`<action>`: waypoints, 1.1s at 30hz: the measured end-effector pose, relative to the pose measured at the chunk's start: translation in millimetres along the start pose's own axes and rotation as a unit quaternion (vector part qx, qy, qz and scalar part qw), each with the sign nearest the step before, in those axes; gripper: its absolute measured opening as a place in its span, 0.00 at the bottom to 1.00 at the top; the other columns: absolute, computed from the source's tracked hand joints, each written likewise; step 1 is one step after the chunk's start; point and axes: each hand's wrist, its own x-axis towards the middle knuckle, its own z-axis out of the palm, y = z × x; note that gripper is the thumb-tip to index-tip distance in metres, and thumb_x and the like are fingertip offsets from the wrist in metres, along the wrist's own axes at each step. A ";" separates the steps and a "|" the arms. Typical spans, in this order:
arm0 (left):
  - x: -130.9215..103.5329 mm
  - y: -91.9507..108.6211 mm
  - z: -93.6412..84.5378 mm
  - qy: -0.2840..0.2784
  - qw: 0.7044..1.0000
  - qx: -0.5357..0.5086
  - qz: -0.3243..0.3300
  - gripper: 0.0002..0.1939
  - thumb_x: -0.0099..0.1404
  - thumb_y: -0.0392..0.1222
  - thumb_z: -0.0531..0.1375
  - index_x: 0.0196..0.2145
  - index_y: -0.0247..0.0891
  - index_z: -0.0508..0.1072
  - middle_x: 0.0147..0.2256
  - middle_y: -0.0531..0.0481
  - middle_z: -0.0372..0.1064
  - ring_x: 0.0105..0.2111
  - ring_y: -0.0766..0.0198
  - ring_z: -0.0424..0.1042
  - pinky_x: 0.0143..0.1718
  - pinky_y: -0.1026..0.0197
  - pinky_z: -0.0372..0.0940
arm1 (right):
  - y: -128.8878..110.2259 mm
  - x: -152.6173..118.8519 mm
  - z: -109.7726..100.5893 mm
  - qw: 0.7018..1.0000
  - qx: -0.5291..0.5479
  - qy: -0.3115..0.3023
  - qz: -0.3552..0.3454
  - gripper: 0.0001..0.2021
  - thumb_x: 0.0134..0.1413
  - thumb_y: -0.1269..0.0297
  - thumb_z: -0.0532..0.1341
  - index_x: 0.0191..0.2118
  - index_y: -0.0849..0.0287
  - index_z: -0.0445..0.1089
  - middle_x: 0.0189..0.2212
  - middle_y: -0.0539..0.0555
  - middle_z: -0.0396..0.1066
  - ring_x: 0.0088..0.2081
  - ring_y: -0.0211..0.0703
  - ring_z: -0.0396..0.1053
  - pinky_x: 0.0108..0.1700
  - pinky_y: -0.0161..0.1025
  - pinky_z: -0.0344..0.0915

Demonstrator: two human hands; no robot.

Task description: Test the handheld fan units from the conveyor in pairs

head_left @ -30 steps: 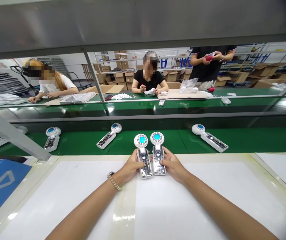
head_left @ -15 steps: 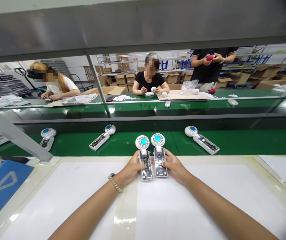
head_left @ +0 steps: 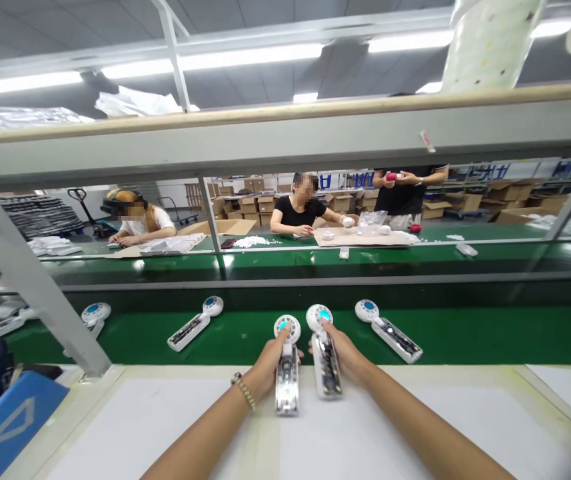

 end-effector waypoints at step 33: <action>-29.6 -20.6 34.5 -0.207 0.918 0.220 0.258 0.60 0.47 0.41 0.67 0.60 0.44 0.24 0.57 0.38 0.49 0.52 0.52 0.59 0.52 0.50 0.57 | 25.8 -44.3 0.2 0.985 0.164 -0.058 0.010 0.14 0.43 0.70 0.62 0.41 0.58 0.67 0.32 0.51 0.74 0.34 0.42 0.71 0.35 0.35 0.66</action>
